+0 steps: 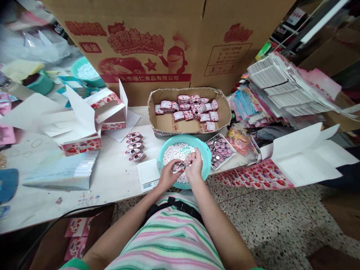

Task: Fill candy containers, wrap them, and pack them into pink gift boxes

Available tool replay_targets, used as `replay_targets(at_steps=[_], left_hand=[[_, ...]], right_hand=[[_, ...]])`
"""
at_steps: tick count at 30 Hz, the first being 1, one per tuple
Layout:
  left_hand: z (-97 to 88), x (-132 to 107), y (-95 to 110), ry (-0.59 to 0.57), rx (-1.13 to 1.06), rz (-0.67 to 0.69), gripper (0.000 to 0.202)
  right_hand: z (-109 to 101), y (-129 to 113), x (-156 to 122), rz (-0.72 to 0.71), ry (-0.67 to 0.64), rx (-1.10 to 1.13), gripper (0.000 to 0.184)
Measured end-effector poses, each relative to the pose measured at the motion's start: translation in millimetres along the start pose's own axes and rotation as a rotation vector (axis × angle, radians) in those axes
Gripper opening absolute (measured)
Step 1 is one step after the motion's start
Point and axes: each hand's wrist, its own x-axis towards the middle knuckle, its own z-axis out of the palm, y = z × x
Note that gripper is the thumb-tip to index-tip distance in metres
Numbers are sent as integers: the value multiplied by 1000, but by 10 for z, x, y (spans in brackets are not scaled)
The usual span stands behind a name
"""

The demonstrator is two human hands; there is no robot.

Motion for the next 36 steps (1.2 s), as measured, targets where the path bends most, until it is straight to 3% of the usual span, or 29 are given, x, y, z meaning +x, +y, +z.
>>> replay_targets(at_steps=[5, 9, 13, 18, 26, 32, 36], left_hand=[[-78, -33, 6, 35, -201, 26, 36], [-159, -93, -34, 124, -233, 18, 33], [-170, -94, -133, 152, -189, 0, 32], [-148, -73, -172, 143, -69, 9, 36], [-100, -93, -6, 45, 125, 115, 43], [-60, -74, 13, 82, 97, 51, 43], [-54, -82, -2, 64, 118, 86, 47]], right_hand=[[-75, -337, 52, 38, -144, 154, 54], [-218, -468, 106, 85, -143, 191, 49], [-290, -375, 126, 127, -86, 190, 44], [-200, -205, 145, 215, 33, 207, 36], [33, -17, 68, 81, 71, 26, 39], [80, 68, -34, -15, 9, -114, 46], [97, 96, -75, -41, 20, -215, 46]])
